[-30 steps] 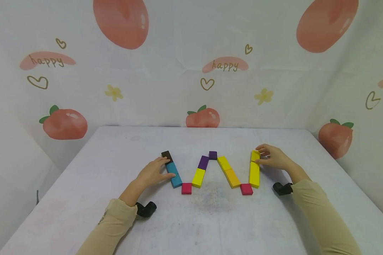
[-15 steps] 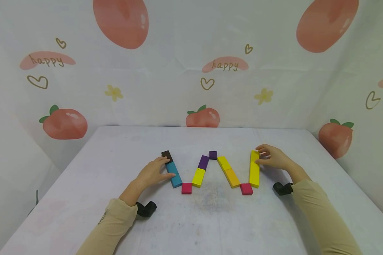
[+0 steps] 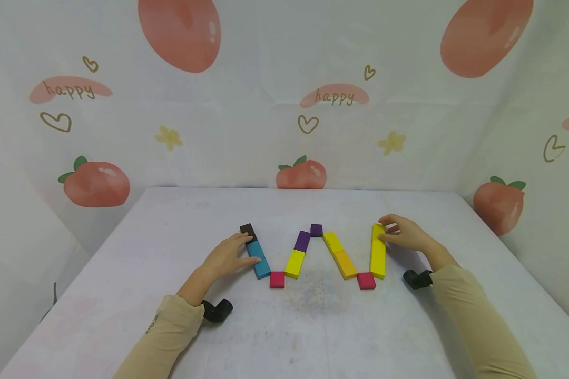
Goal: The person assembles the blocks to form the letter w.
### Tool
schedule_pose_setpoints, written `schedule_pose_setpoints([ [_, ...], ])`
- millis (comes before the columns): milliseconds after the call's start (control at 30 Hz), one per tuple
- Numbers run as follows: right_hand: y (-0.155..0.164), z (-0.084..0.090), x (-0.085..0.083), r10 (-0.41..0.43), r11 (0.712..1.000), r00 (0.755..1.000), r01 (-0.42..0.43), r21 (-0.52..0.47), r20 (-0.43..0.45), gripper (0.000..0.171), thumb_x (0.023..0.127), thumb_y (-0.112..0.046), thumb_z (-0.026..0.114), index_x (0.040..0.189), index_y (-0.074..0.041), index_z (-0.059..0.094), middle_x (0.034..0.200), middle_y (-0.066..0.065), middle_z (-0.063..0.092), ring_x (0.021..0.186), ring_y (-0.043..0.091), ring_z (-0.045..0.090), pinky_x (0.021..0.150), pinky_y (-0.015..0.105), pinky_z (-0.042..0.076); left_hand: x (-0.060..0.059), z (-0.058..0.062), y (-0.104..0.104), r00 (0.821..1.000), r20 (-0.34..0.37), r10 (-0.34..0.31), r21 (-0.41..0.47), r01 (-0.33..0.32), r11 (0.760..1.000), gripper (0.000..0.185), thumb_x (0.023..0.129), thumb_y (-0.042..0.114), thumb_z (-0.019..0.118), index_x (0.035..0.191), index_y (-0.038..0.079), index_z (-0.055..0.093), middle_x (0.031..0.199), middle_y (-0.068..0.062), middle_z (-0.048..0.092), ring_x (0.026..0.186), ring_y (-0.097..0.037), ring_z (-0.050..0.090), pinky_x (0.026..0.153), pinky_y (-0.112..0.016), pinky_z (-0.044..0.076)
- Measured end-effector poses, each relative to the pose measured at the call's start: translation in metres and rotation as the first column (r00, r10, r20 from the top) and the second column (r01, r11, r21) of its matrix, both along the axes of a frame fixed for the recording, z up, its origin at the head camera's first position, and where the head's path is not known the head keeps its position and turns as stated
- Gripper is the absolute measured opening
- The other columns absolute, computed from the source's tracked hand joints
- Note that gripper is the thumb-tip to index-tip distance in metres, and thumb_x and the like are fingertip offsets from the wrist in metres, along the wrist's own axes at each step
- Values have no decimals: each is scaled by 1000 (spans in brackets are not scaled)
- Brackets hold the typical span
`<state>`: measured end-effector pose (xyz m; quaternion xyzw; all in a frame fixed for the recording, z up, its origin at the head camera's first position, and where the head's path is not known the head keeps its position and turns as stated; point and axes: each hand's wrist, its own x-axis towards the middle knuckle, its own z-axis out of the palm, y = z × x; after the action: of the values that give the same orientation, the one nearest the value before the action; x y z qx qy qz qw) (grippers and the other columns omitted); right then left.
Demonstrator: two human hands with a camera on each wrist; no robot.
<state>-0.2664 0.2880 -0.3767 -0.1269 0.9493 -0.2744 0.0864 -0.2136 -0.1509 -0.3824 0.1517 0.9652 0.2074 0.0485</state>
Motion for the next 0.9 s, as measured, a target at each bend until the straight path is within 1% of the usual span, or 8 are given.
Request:
schedule_pose_setpoints([
  [300, -1, 0, 0, -7, 1000, 1000, 7, 9, 6, 48, 89, -22, 63, 127, 4, 47, 126, 28, 51, 112, 43, 53, 95, 53, 48, -1, 0, 0, 1000, -4, 0, -5, 0, 1000, 65, 85, 37, 66, 134, -2, 47, 141, -25, 42, 130, -42, 40, 107, -53, 37],
  [600, 1, -2, 0, -3, 1000, 1000, 3, -3, 14, 49, 89, -24, 63, 127, 3, 47, 128, 26, 51, 112, 42, 52, 95, 52, 48, -1, -1, 0, 1000, -1, 3, -3, -3, 1000, 65, 85, 36, 66, 134, -1, 47, 141, -25, 42, 130, -42, 40, 106, -53, 37],
  [900, 3, -3, -1, -13, 1000, 1000, 13, -8, 22, 48, 90, -22, 62, 128, 2, 46, 128, 25, 51, 113, 42, 52, 95, 52, 48, 0, -1, 0, 1000, -4, -3, 5, 3, 1000, 65, 85, 36, 66, 134, -2, 47, 141, -25, 42, 130, -42, 41, 107, -53, 37],
])
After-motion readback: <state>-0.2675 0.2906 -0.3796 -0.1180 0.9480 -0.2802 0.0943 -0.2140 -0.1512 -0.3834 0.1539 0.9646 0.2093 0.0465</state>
